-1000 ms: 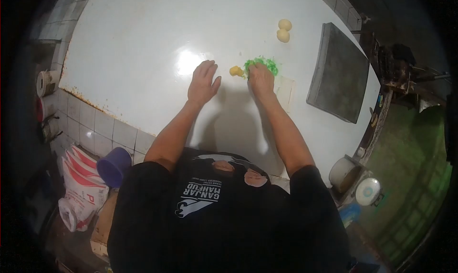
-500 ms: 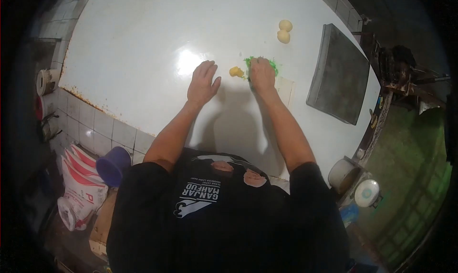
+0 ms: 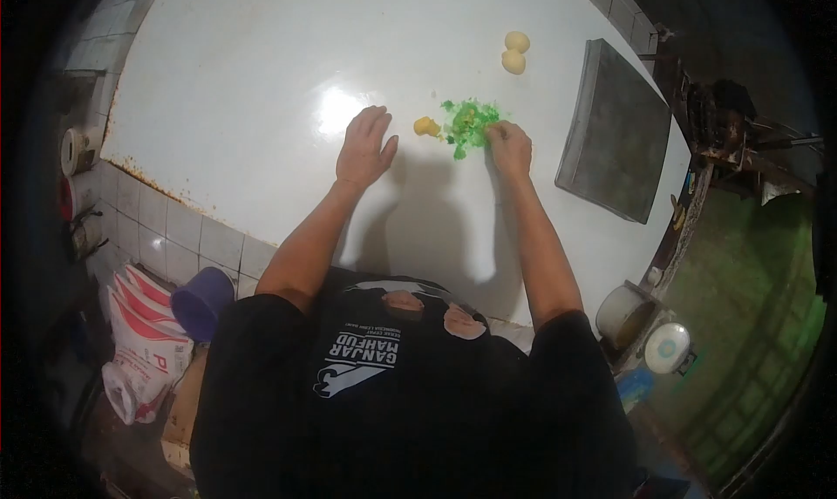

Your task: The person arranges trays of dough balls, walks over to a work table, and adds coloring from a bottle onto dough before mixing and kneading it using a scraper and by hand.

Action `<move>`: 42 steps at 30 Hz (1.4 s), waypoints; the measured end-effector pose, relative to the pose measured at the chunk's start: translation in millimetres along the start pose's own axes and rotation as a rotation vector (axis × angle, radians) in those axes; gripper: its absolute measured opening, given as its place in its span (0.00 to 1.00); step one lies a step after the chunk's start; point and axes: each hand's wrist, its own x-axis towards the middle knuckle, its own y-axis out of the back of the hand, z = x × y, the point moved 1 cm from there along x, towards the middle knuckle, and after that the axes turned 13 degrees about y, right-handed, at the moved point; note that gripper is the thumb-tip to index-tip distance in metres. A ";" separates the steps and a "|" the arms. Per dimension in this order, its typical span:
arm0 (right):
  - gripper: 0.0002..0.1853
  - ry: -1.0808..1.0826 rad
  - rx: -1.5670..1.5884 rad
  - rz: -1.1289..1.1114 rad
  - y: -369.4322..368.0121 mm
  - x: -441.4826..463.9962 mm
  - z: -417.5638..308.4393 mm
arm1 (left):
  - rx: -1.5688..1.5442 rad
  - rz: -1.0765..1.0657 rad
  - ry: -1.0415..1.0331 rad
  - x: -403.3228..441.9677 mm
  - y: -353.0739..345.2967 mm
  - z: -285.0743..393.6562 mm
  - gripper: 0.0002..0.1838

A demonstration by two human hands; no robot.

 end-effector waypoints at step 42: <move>0.09 0.346 -0.228 0.078 -28.0 -6.6 -35.9 | 0.000 -0.044 0.026 0.6 0.9 -0.7 0.25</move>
